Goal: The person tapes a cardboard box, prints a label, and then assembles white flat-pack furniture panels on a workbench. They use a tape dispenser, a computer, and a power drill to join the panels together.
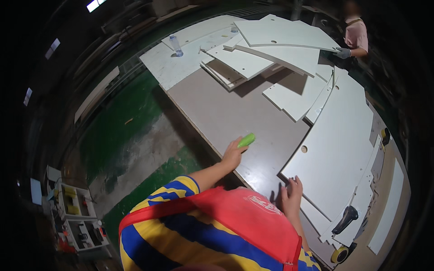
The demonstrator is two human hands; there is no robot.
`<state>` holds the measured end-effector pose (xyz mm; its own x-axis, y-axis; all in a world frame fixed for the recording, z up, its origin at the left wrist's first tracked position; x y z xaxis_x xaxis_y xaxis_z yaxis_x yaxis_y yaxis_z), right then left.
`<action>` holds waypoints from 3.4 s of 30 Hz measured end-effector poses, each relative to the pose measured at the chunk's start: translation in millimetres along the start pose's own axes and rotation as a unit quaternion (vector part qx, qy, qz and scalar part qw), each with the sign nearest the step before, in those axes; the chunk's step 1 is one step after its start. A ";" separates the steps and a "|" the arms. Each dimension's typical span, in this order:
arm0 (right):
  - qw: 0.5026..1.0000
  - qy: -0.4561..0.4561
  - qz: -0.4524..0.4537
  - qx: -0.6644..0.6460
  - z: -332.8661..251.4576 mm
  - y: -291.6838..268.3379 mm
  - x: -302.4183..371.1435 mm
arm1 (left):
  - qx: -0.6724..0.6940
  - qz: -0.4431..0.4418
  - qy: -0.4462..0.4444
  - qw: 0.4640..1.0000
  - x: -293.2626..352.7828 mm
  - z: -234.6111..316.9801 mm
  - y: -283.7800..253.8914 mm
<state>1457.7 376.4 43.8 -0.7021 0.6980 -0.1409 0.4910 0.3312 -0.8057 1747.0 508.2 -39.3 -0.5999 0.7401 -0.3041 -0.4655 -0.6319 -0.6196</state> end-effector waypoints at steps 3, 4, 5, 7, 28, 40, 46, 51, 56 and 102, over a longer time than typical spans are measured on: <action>1.000 -0.010 -0.027 -0.009 -61.0 28.9 -16.4 | 0.010 0.050 0.009 0.999 -12.5 -56.5 -44.8; 0.999 -0.010 -0.024 0.022 -68.9 34.0 -16.7 | 0.125 0.087 -0.103 0.983 -23.1 -57.1 -64.3; 0.999 -0.017 -0.032 0.009 -85.5 40.3 -24.0 | 0.211 0.135 -0.162 0.955 -28.5 -88.2 -83.6; 0.999 -0.014 -0.043 -0.013 -100.4 48.0 -35.6 | -0.052 0.129 0.005 0.990 -39.7 -101.8 -126.3; 0.870 0.321 0.297 0.228 138.6 -23.7 41.2 | -0.164 -0.003 0.057 0.985 -135.6 -138.9 -158.3; 0.815 0.478 0.172 0.279 291.1 -93.1 49.1 | 0.400 -0.418 -0.280 0.766 -87.3 51.7 104.7; 0.837 0.481 0.116 0.234 262.8 -105.2 62.8 | 0.256 -0.329 -0.219 0.882 -90.9 76.3 165.0; 0.860 0.502 0.057 0.069 251.2 -77.7 63.9 | 0.242 -0.379 -0.254 0.856 -88.4 35.1 99.7; 0.794 0.461 0.069 -0.390 263.4 -55.2 30.8 | 0.228 -0.378 -0.316 0.840 -58.4 29.9 23.8; 0.884 -0.131 -0.094 -0.439 -660.1 300.5 -159.5 | 0.382 0.539 -0.214 0.720 296.4 -312.2 -620.8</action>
<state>2057.7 783.7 203.9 -0.8525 0.4457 -0.2730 0.4833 0.8711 -0.0873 2061.3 1191.7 29.4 -0.9496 -0.3107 0.0408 0.2965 -0.8488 0.4377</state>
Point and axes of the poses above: each hand's wrist, its own x-axis away from the middle knuckle, its own y-axis out of the palm, z = x × y, the point moved 6 cm from there along -x, towards the middle knuckle, and after that the axes turned 11 degrees about x, right-handed, at the moved point
